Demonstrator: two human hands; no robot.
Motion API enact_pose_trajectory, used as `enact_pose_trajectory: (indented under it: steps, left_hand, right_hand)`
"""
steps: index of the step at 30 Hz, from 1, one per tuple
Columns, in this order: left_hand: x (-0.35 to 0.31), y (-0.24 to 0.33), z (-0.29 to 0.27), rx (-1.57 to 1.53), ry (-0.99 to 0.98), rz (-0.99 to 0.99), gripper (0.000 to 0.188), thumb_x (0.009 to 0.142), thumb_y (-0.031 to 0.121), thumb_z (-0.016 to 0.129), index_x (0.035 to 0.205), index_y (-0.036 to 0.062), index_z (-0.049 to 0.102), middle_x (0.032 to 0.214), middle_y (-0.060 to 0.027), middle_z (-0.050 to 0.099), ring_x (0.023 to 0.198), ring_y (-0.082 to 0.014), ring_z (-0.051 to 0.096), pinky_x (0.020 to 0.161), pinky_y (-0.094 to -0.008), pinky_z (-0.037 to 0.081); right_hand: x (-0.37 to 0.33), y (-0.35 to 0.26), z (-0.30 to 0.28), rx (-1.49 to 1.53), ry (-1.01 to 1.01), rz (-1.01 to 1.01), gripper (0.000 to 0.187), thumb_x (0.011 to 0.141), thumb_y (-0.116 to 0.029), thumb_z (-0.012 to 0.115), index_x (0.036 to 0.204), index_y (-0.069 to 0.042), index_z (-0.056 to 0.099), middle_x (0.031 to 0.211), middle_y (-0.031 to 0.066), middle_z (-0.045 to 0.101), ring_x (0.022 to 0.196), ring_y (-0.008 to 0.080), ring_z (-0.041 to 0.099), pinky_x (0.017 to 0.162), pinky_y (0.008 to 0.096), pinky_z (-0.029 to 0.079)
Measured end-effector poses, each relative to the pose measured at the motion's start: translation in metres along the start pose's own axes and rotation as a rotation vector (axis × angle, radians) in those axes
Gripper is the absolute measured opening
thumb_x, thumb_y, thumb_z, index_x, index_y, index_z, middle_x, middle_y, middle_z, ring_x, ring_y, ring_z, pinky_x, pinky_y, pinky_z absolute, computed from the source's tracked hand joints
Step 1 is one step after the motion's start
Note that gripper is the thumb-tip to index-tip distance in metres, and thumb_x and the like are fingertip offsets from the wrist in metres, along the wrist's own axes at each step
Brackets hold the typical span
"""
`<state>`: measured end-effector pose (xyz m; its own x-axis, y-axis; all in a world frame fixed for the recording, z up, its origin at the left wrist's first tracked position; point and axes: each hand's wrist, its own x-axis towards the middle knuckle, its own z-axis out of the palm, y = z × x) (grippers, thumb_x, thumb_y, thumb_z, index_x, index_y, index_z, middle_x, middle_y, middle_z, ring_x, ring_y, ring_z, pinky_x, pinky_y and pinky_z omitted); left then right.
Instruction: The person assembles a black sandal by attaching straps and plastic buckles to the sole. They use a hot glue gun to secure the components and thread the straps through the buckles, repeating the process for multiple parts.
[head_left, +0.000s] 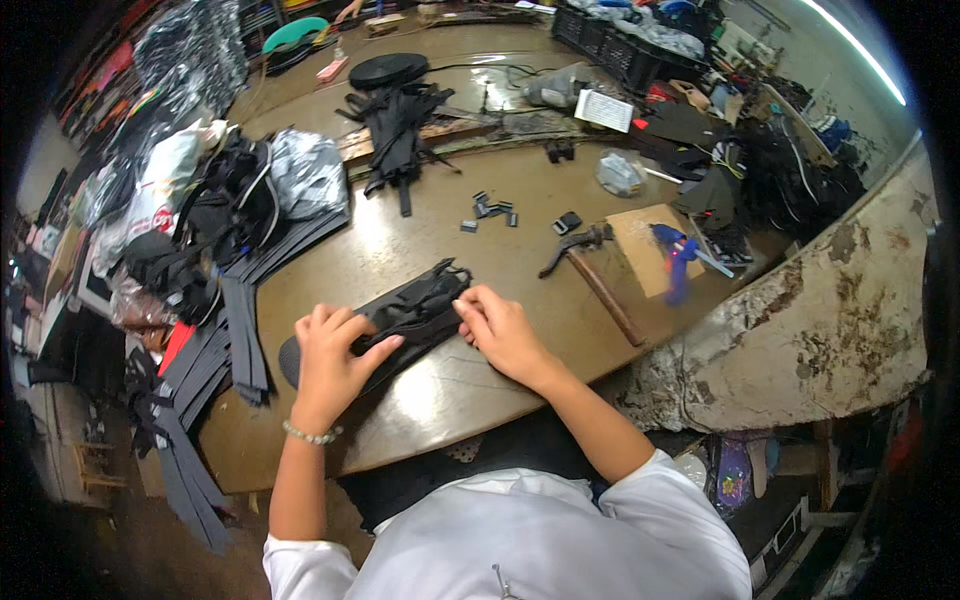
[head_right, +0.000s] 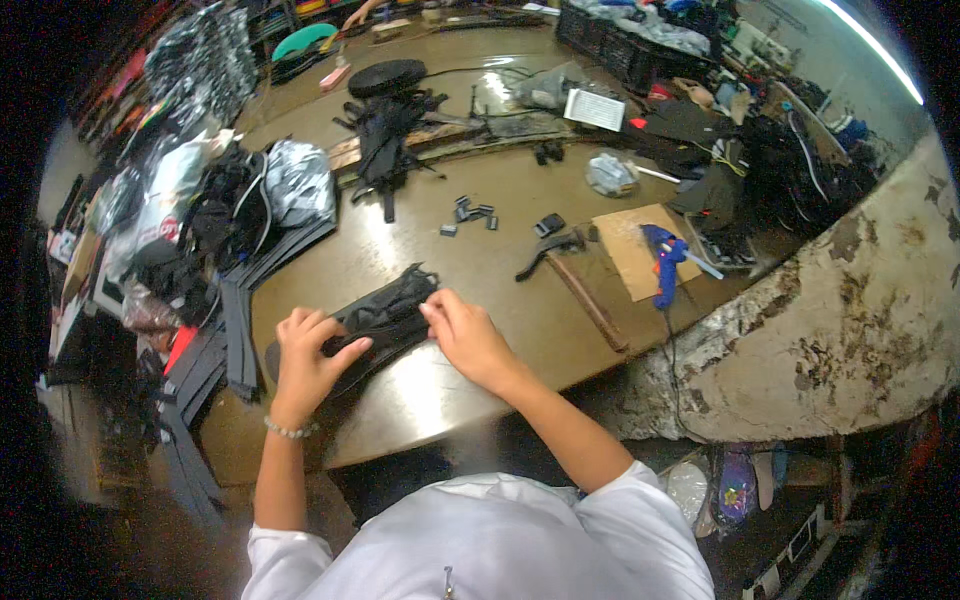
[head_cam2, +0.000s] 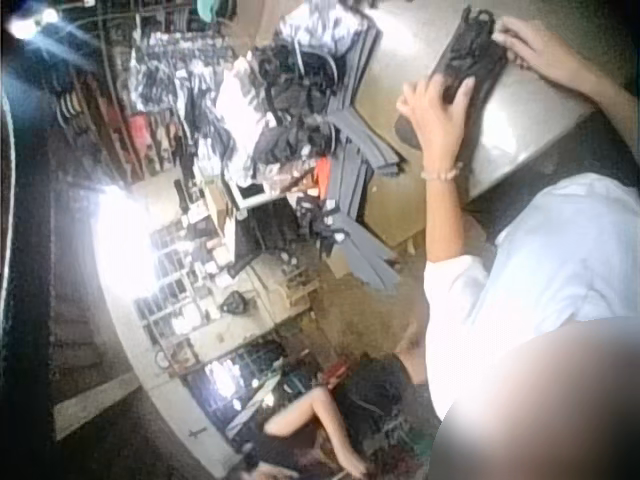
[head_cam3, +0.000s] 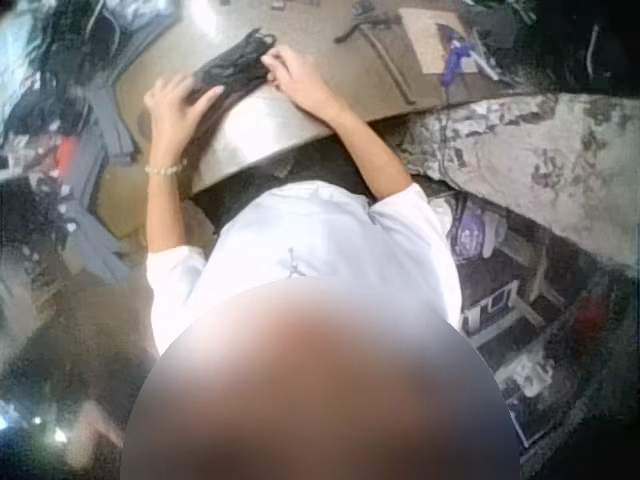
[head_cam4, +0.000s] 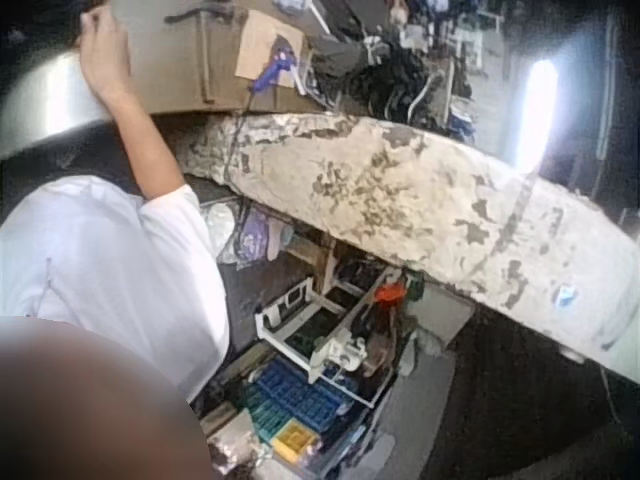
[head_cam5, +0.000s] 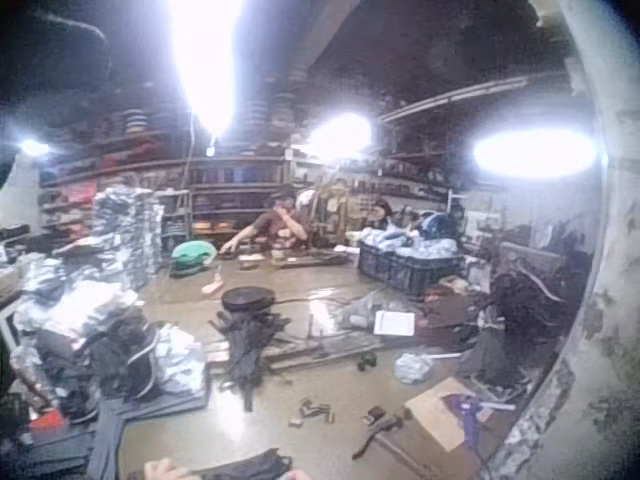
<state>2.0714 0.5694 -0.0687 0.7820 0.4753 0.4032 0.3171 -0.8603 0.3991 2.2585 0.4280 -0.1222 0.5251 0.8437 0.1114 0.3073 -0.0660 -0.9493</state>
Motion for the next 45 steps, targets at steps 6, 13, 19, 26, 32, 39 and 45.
enact_pose_trajectory:
  steps: [6,13,19,26,32,39,45]
  left_hand:
    - [-0.010,-0.005,-0.001,0.048,0.032,-0.064,0.022,0.074,0.030,0.078,0.079,0.0092,0.071,0.074,-0.0022,0.053,0.083,-0.0220,0.049,0.086,-0.0379,0.031]
    - [-0.023,0.010,0.002,0.194,0.208,-0.079,0.026,0.073,0.026,0.078,0.096,0.0143,0.071,0.096,-0.0035,0.055,0.101,-0.0251,0.048,0.094,-0.0417,0.029]
    - [-0.043,0.060,-0.007,-0.283,0.164,-0.078,0.032,0.076,0.010,0.076,0.106,0.0070,0.069,0.094,-0.0067,0.062,0.084,-0.0206,0.057,0.079,-0.0332,0.044]
    - [-0.036,0.074,0.010,-0.914,-0.323,-0.239,0.024,0.080,0.007,0.076,0.102,-0.0026,0.071,0.086,-0.0079,0.068,0.068,-0.0078,0.060,0.061,-0.0211,0.049]
    - [-0.046,0.063,0.014,-1.165,-0.272,-0.460,0.012,0.081,0.002,0.075,0.092,-0.0030,0.072,0.087,-0.0065,0.068,0.071,-0.0063,0.061,0.057,-0.0187,0.049]
    - [-0.038,0.054,0.022,-1.310,-0.022,-0.548,0.019,0.089,0.001,0.065,0.107,-0.0044,0.063,0.086,-0.0094,0.068,0.069,-0.0098,0.064,0.060,-0.0207,0.050]
    - [-0.031,0.050,0.021,-1.384,0.128,-0.650,0.014,0.089,0.004,0.066,0.100,-0.0032,0.063,0.087,-0.0099,0.067,0.076,-0.0167,0.069,0.061,-0.0225,0.053]
  right_hand:
    - [0.090,0.010,-0.078,-0.464,0.322,-0.129,0.023,0.089,-0.020,0.064,0.096,0.001,0.068,0.075,0.0134,0.066,0.068,0.0221,0.065,0.064,0.0338,0.051]
    - [0.142,0.043,-0.044,-0.703,0.001,-0.162,0.018,0.081,-0.014,0.069,0.094,-0.002,0.067,0.101,0.0187,0.062,0.096,0.0368,0.060,0.086,0.0431,0.048]
    - [0.031,-0.055,-0.044,-0.363,0.033,-0.338,0.010,0.085,-0.002,0.057,0.095,-0.001,0.056,0.092,0.0195,0.062,0.087,0.0368,0.061,0.077,0.0422,0.049]
    - [-0.082,-0.085,-0.030,-0.148,-0.319,-0.194,0.038,0.088,0.000,0.060,0.125,-0.001,0.051,0.099,0.0149,0.061,0.087,0.0261,0.064,0.076,0.0334,0.054]
    - [-0.076,-0.044,-0.094,-0.223,0.539,0.013,0.034,0.080,-0.009,0.075,0.110,-0.004,0.060,0.087,0.0044,0.061,0.072,0.0093,0.057,0.064,0.0225,0.048]
    - [-0.037,0.084,-0.217,-0.693,0.964,0.181,0.051,0.086,-0.032,0.069,0.119,0.001,0.049,0.087,0.0198,0.066,0.082,0.0363,0.065,0.074,0.0441,0.051]
    - [-0.036,-0.023,-0.179,-0.682,0.706,0.217,0.047,0.091,-0.028,0.063,0.123,0.001,0.045,0.090,0.0252,0.066,0.078,0.0350,0.066,0.070,0.0399,0.052]
